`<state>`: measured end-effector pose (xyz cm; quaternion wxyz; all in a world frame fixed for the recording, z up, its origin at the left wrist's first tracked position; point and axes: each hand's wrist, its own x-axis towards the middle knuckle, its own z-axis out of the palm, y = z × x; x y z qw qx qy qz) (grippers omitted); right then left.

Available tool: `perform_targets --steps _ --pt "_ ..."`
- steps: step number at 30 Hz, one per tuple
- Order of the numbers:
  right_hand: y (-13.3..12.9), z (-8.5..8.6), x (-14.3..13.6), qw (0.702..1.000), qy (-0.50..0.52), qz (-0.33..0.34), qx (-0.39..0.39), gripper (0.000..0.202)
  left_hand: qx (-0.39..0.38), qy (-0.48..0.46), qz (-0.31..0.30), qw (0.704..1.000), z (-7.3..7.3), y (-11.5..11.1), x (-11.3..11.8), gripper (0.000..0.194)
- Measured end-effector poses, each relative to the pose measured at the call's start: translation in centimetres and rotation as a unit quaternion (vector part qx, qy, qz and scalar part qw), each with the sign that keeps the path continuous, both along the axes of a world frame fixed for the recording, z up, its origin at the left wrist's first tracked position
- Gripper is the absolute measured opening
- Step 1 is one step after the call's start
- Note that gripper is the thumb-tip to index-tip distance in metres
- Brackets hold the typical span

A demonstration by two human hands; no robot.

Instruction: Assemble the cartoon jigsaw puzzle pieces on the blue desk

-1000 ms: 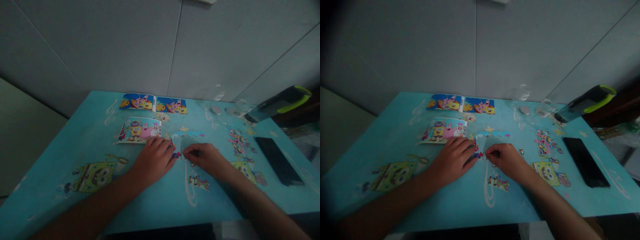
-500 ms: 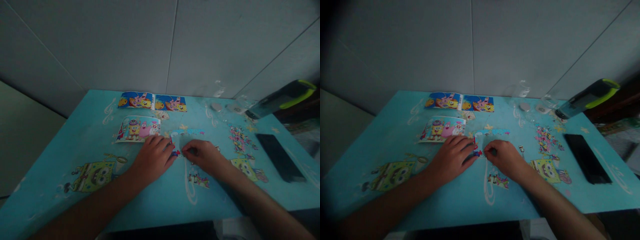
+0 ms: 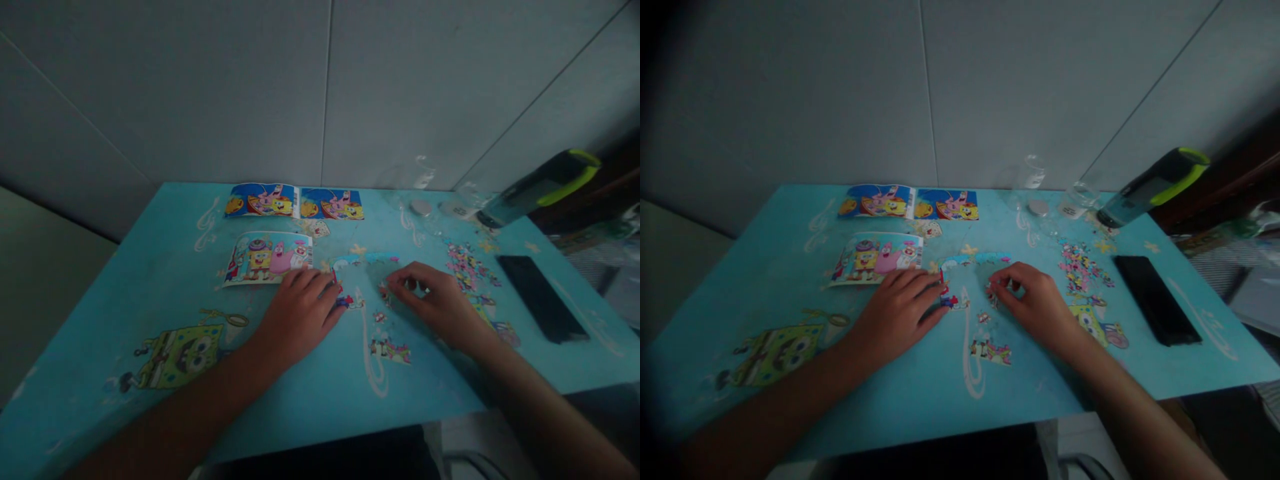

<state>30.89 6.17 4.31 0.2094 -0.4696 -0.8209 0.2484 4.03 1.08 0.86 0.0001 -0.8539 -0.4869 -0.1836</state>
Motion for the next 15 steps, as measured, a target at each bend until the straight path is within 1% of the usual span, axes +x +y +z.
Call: perform_targets --steps 3,7,11,15 --pt "-0.7 0.0 0.8 0.998 -0.017 0.055 -0.01 0.014 0.005 -0.004 0.0 1.0 -0.1 0.1 0.0 0.027" --pt "-1.6 -0.6 0.4 0.993 -0.049 0.111 0.011 0.015 0.01 -0.008 -0.001 1.0 -0.1 0.1 0.0 0.027" --pt "-1.8 -1.0 0.0 0.991 -0.058 0.122 0.018 0.017 0.012 -0.009 -0.001 1.0 -0.1 0.0 0.0 0.026" --pt "-1.5 -1.0 0.9 0.992 -0.07 0.103 0.016 0.015 0.01 0.0 -0.002 1.0 -0.1 0.0 -0.1 0.027"
